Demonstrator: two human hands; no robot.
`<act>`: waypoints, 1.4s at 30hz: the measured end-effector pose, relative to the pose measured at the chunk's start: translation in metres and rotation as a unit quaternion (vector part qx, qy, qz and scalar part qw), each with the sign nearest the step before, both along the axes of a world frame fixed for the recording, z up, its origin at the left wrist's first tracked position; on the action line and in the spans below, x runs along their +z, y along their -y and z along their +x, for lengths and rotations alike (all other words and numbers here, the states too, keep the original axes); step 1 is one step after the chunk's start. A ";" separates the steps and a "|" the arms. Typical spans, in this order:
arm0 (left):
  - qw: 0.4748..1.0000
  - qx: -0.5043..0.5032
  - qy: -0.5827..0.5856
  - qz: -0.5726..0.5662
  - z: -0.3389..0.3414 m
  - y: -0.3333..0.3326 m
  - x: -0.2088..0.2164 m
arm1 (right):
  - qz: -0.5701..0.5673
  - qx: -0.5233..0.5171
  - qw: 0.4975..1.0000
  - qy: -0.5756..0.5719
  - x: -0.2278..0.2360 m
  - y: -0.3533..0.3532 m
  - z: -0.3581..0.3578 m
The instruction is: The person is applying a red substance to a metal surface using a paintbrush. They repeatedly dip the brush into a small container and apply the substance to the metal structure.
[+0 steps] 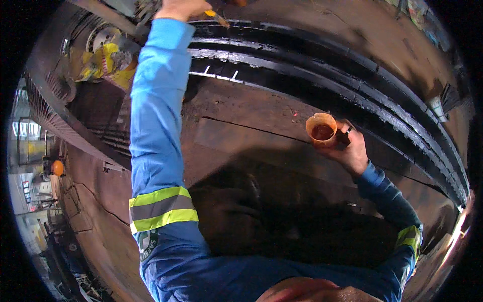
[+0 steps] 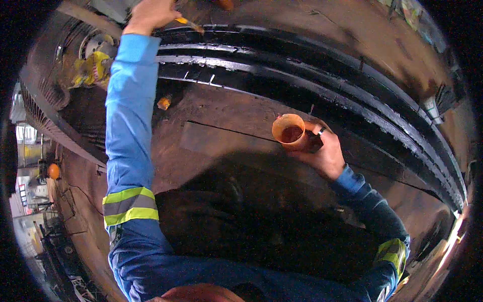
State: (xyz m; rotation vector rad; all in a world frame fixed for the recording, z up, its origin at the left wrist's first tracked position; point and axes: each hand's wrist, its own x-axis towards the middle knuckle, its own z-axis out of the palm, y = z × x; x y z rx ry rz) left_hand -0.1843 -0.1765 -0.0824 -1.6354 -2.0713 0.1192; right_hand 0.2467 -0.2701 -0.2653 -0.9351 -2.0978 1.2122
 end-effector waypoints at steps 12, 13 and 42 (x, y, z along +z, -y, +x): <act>0.855 -0.399 0.325 0.063 0.113 0.073 0.015 | 0.077 -0.081 0.993 -0.046 0.011 -0.011 0.063; 0.844 -0.439 0.305 0.035 0.139 0.078 0.023 | 0.070 -0.097 0.991 -0.055 0.011 -0.011 0.072; 0.764 -0.604 0.195 -0.112 0.356 0.033 -0.069 | 0.014 -0.206 0.978 -0.036 -0.005 -0.010 0.179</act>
